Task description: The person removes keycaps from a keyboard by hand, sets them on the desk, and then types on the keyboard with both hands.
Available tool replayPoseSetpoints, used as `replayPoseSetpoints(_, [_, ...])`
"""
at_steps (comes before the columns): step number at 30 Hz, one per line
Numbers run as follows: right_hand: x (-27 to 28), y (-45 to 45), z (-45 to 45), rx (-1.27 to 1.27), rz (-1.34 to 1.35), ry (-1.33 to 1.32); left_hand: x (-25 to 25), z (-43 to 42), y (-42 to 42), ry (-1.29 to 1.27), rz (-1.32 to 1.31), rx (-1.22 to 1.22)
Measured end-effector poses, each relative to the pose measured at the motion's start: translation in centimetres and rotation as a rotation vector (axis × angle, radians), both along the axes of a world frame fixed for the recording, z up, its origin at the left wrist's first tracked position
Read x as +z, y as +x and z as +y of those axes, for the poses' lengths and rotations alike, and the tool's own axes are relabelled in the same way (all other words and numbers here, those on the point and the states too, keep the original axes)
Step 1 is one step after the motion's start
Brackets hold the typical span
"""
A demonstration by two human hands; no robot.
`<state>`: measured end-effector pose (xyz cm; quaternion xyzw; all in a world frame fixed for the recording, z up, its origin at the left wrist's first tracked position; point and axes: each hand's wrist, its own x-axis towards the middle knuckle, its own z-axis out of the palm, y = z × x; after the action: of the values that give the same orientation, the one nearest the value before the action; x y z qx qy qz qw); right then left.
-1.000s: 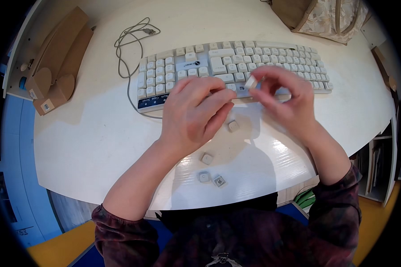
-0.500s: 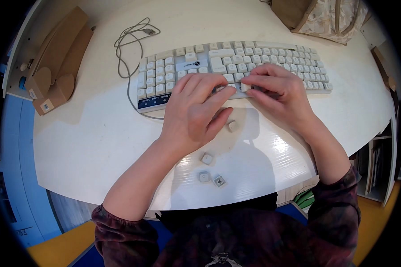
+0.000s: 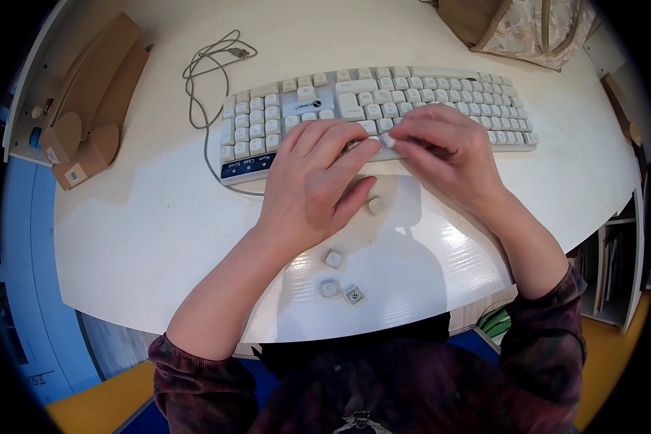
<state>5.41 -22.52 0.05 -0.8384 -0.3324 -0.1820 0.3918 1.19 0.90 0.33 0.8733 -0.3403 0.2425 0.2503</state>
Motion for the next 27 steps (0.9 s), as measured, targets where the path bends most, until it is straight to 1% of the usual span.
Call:
replayPoseSetpoints(1, [-0.12, 0.1, -0.02, 0.004, -0.045, -0.009, 0.0, 0.02, -0.02, 0.004, 0.0, 0.001])
replayPoseSetpoints(10, [-0.04, -0.2, 0.17, -0.026, -0.057, -0.034, 0.21, -0.06, -0.06, 0.061, 0.007, -0.005])
replayPoseSetpoints(13, [-0.21, -0.08, 0.25, -0.024, -0.1, -0.04, 0.2, -0.04, -0.13, 0.07, 0.014, 0.0])
replayPoseSetpoints(16, [-0.11, -0.04, 0.41, -0.022, -0.224, -0.076, 0.29, -0.03, -0.16, 0.078, 0.021, 0.002])
replayPoseSetpoints(19, [0.07, -0.05, 0.58, -0.017, -0.271, -0.088, 0.3, -0.08, -0.21, 0.076, 0.027, 0.001])
replayPoseSetpoints(27, [-0.08, 0.0, 0.66, -0.028, -0.186, -0.03, 0.46, -0.4, -0.36, 0.086, 0.054, 0.008])
